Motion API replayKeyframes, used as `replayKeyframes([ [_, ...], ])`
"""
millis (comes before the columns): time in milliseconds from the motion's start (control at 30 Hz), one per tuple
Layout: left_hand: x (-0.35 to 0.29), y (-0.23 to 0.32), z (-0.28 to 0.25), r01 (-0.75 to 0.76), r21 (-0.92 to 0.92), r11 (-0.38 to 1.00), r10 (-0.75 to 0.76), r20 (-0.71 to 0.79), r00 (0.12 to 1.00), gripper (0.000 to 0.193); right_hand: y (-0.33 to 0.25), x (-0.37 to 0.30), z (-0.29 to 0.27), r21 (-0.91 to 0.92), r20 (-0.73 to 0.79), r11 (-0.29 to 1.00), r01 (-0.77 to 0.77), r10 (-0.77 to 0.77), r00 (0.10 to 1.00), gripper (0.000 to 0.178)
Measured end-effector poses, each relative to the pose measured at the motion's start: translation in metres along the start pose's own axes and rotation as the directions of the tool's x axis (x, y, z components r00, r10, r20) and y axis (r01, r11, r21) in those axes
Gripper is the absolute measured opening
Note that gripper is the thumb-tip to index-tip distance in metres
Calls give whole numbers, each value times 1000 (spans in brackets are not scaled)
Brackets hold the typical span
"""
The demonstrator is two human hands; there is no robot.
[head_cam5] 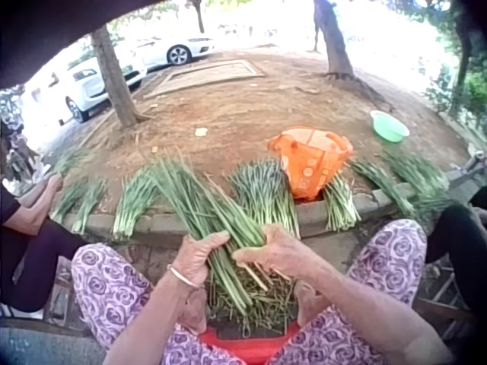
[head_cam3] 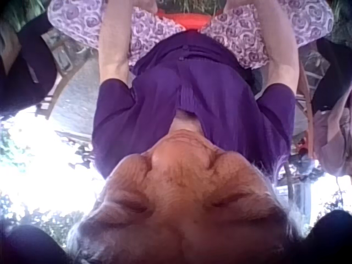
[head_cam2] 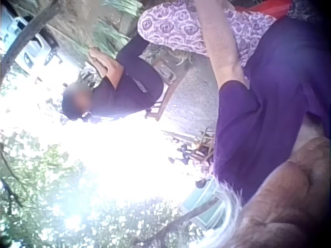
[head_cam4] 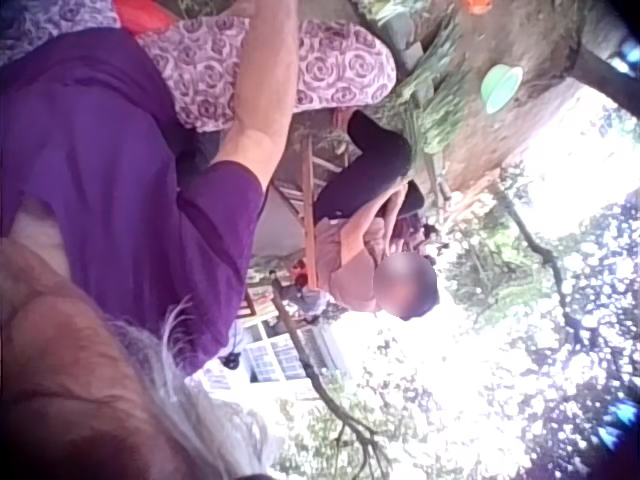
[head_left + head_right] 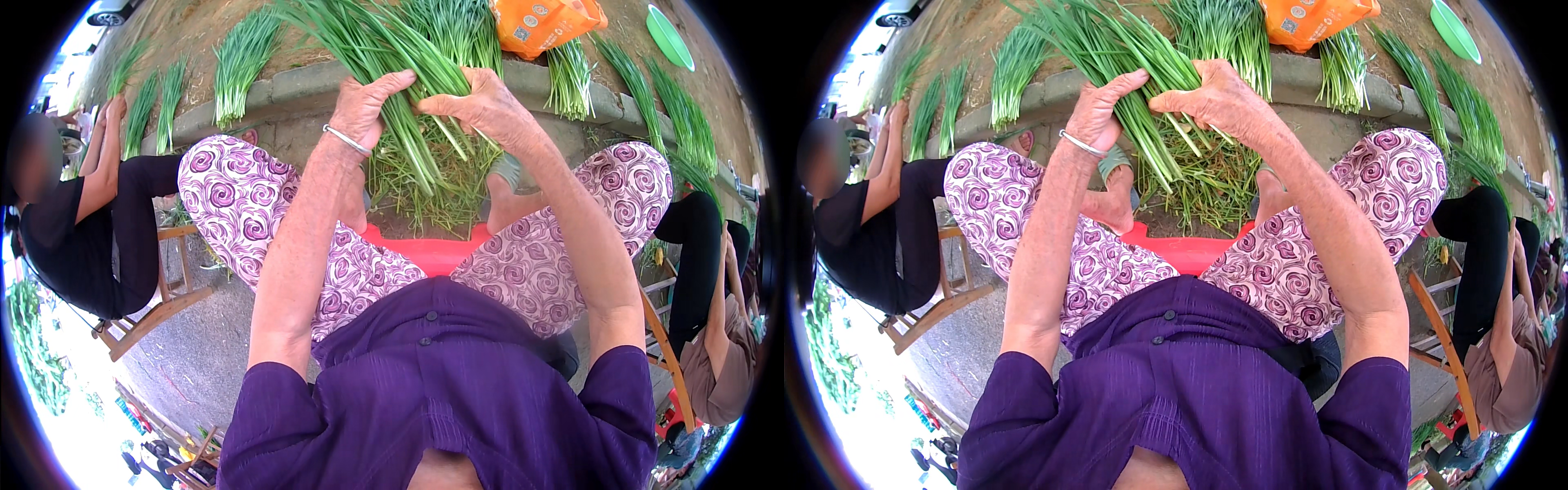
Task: The person bundles green onions by hand while sitting on a stool, aligning the stalks and removing loose leaves to form neat piles.
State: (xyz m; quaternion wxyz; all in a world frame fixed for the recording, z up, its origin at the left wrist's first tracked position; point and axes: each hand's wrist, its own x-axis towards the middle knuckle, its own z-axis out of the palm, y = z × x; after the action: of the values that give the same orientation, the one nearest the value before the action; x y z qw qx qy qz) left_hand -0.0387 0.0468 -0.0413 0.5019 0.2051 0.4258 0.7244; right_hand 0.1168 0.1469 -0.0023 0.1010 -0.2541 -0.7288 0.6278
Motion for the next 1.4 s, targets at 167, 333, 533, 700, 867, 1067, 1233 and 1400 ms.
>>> replayKeyframes([
  [167,-2,-3,4,5,27,1000,-5,0,1000,28,4,0,1,-39,-39,999,17,-18,999,31],
  [333,-3,1,7,89,-14,996,-90,-78,993,24,2,1,-3,-26,20,999,-35,36,999,29],
  [533,1,3,2,89,48,995,-85,-76,993,27,-10,-4,-3,115,23,991,-67,65,998,26],
  [700,1,6,1,89,2,996,-89,-15,996,29,-6,0,-15,134,33,991,-28,24,999,24],
  [867,2,4,3,98,-32,995,-101,-123,987,29,-4,-4,-6,108,97,990,-94,84,992,23],
  [1067,7,3,-13,131,-139,982,-164,-263,951,30,-2,-3,-6,33,189,989,-145,136,972,23],
  [1233,11,-5,-20,179,-77,981,-194,-324,926,30,14,-2,3,103,215,966,-236,210,954,24],
  [1400,8,-2,-14,149,-75,986,-165,-304,938,33,16,-2,5,116,190,960,-255,230,954,22],
])
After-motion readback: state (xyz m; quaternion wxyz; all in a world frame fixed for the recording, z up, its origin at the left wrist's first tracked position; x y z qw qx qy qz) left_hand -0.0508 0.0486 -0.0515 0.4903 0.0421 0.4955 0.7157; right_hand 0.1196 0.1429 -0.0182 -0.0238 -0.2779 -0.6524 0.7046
